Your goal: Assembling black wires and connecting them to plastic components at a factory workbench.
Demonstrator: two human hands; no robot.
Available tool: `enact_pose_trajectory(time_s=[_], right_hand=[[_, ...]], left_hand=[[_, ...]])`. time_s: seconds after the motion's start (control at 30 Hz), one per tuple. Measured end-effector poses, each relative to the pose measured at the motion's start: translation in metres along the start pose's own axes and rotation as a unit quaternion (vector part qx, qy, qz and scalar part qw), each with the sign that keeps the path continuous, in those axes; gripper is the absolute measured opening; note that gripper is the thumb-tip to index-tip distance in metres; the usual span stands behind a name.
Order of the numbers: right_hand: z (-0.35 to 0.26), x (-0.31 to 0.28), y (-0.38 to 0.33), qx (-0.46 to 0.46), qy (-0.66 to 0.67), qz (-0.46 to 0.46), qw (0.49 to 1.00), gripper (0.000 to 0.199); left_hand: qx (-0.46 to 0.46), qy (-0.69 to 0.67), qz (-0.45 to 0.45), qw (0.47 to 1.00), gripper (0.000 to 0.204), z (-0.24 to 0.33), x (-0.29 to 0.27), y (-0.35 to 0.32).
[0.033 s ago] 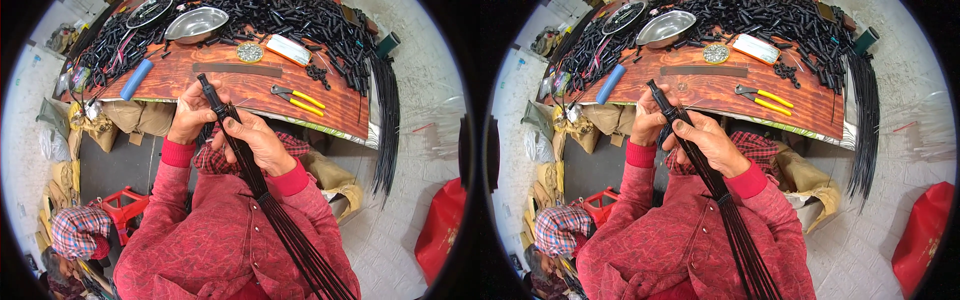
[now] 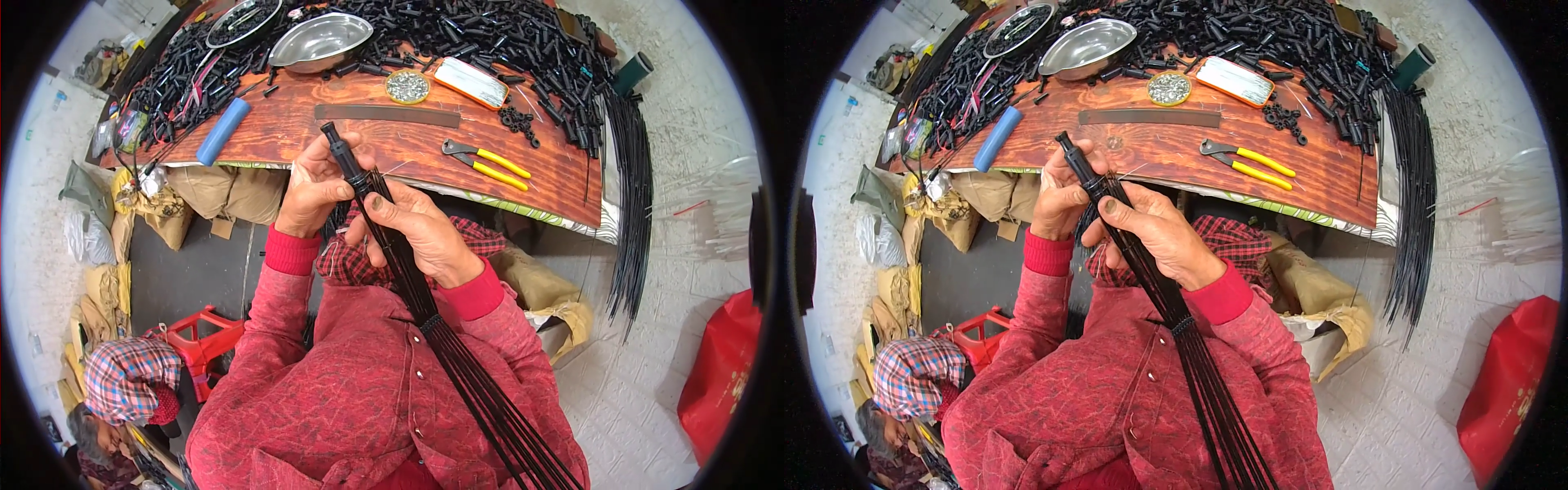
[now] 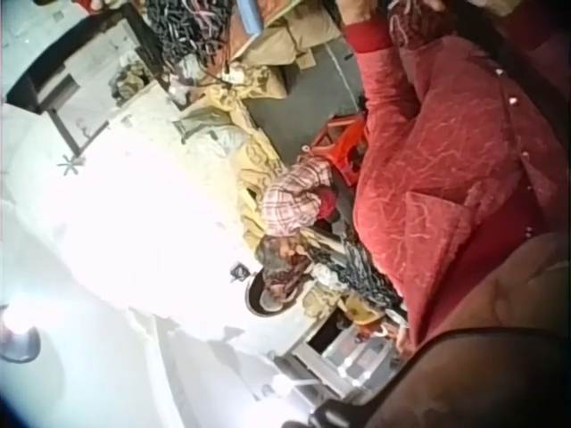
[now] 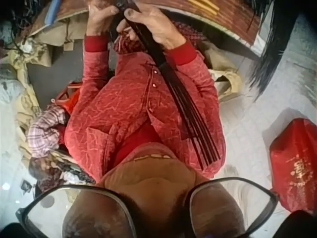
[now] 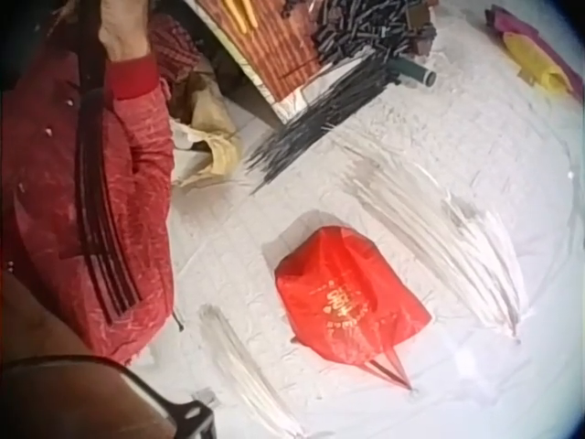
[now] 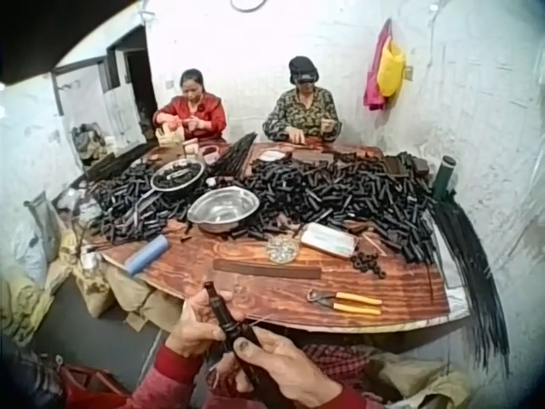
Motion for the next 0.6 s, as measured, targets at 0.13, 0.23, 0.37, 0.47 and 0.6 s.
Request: enact_pose_trajectory(time_s=[0.13,0.23,0.37,0.47,0.6], right_hand=[[-0.004,0.002,0.007,0.011,0.007,-0.008,1.000,0.037],[0.002,-0.013,0.007,0.012,-0.027,0.035,0.999,0.036],[0.005,-0.039,0.021,0.003,0.043,0.053,0.998,0.029],[-0.014,-0.054,0.034,-0.032,0.061,0.090,0.994,0.023],[-0.054,-0.092,0.052,-0.122,-0.005,0.174,0.977,0.024]], left_hand=[[0.060,-0.046,-0.006,0.997,0.070,0.003,0.005,0.006],[-0.007,-0.064,0.021,0.998,0.060,-0.013,0.004,0.007],[-0.045,-0.024,0.090,0.995,0.055,-0.022,0.012,0.010],[0.029,0.102,0.144,0.984,0.057,-0.015,0.009,0.009],[0.064,0.121,0.095,0.986,0.062,0.019,0.033,-0.007]])
Point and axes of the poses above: each hand's wrist, its own y-axis towards the middle knuckle, its own x-axis out of the palm, z = x × y, the point moved 7 cm from there along y, towards the middle knuckle, and after that the axes turned 7 degrees about y, right-handed, at the moved point
